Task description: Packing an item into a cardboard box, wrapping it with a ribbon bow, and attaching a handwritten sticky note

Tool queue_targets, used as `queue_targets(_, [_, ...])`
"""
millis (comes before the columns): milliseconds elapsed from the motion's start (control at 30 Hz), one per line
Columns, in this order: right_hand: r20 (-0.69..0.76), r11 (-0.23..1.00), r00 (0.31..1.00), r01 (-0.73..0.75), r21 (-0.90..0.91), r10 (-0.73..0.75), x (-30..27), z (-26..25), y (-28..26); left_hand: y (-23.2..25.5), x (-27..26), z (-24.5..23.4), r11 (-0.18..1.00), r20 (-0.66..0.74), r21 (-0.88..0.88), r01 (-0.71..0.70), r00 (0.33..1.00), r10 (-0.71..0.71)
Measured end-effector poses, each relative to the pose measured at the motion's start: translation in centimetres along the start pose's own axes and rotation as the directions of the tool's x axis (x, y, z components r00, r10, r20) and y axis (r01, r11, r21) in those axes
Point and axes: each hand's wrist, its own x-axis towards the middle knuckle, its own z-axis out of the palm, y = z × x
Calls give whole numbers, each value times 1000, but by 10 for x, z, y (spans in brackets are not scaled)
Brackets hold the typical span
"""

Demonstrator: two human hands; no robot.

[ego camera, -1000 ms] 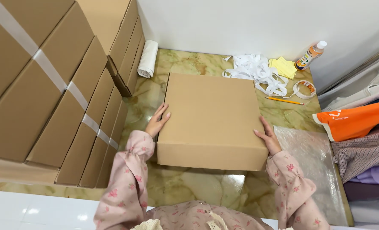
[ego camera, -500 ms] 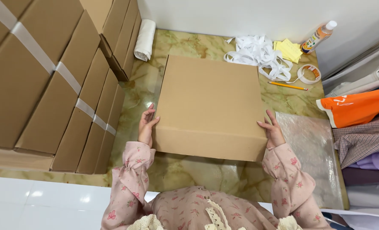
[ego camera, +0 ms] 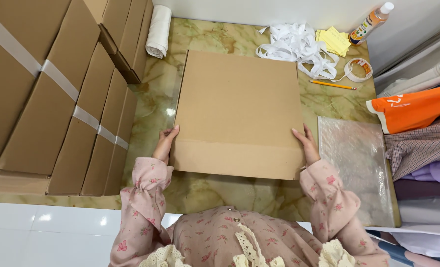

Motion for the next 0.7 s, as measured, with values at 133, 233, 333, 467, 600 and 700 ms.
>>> queue_targets(133, [74, 973, 974, 221, -69, -216, -3, -13, 15, -2, 1, -5, 955, 9, 297, 14, 1000, -18])
queue_targets(233, [37, 992, 991, 128, 25, -128, -8, -14, 15, 19, -15, -4, 861, -11, 508, 31, 1000, -30])
queue_targets(333, [-20, 969, 975, -219, 111, 223, -2, -23, 23, 41, -33, -6, 845, 63, 534, 30, 995, -75])
queue_targets(467, [35, 921, 934, -358, 153, 357, 18, -34, 59, 37, -39, -9, 836, 82, 543, 74, 987, -140])
queue_targets(600, [25, 931, 935, -355, 81, 355, -7, -13, 53, 29, -41, -4, 864, 57, 495, 96, 988, -142])
queue_targets(700, [-58, 936, 935, -352, -8, 351, -1, -17, 64, 42, -61, 0, 850, 17, 516, 109, 990, -138])
